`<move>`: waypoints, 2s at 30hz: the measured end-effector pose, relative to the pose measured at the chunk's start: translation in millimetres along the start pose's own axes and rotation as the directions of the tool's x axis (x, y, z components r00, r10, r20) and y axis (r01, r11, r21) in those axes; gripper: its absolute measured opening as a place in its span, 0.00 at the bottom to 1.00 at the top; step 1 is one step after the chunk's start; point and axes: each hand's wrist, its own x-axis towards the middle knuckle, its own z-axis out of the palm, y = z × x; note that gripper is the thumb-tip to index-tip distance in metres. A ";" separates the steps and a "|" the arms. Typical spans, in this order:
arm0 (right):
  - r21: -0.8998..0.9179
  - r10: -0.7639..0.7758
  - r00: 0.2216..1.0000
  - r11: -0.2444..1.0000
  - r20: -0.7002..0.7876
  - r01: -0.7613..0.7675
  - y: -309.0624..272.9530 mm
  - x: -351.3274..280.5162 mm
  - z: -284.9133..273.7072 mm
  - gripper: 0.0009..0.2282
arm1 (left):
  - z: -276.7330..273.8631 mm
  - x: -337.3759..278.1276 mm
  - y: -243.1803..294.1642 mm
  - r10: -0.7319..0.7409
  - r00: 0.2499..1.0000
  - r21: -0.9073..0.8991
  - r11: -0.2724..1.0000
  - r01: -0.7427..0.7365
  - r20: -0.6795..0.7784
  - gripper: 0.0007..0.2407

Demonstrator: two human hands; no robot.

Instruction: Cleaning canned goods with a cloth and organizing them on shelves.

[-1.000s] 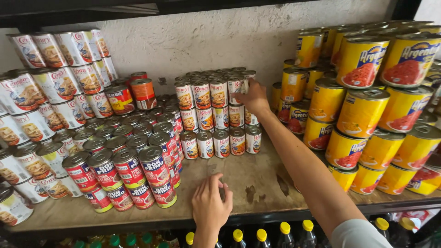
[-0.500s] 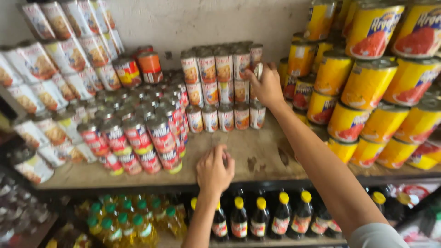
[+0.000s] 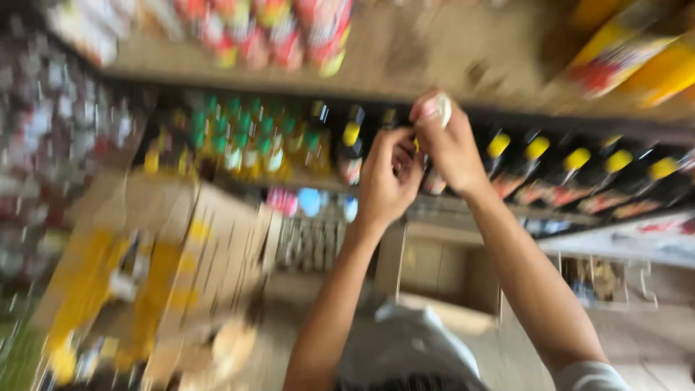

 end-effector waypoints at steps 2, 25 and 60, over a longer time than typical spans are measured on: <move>0.183 0.135 0.988 0.972 0.071 -0.146 -2.8 -24.7 31.1 0.20 | -29.9 -24.8 -1.9 -0.077 0.997 0.023 0.997 0.077 0.008 0.13; 0.360 0.655 0.749 0.726 -0.100 -0.586 306.6 -246.8 206.7 0.09 | -208.6 -351.7 -336.1 -0.706 0.702 0.330 0.642 0.692 -0.099 0.08; -0.415 -0.082 0.996 0.907 -0.021 0.066 53.4 -139.5 132.6 0.11 | -90.0 -162.6 -120.5 -0.741 0.654 -0.888 0.185 0.420 0.155 0.26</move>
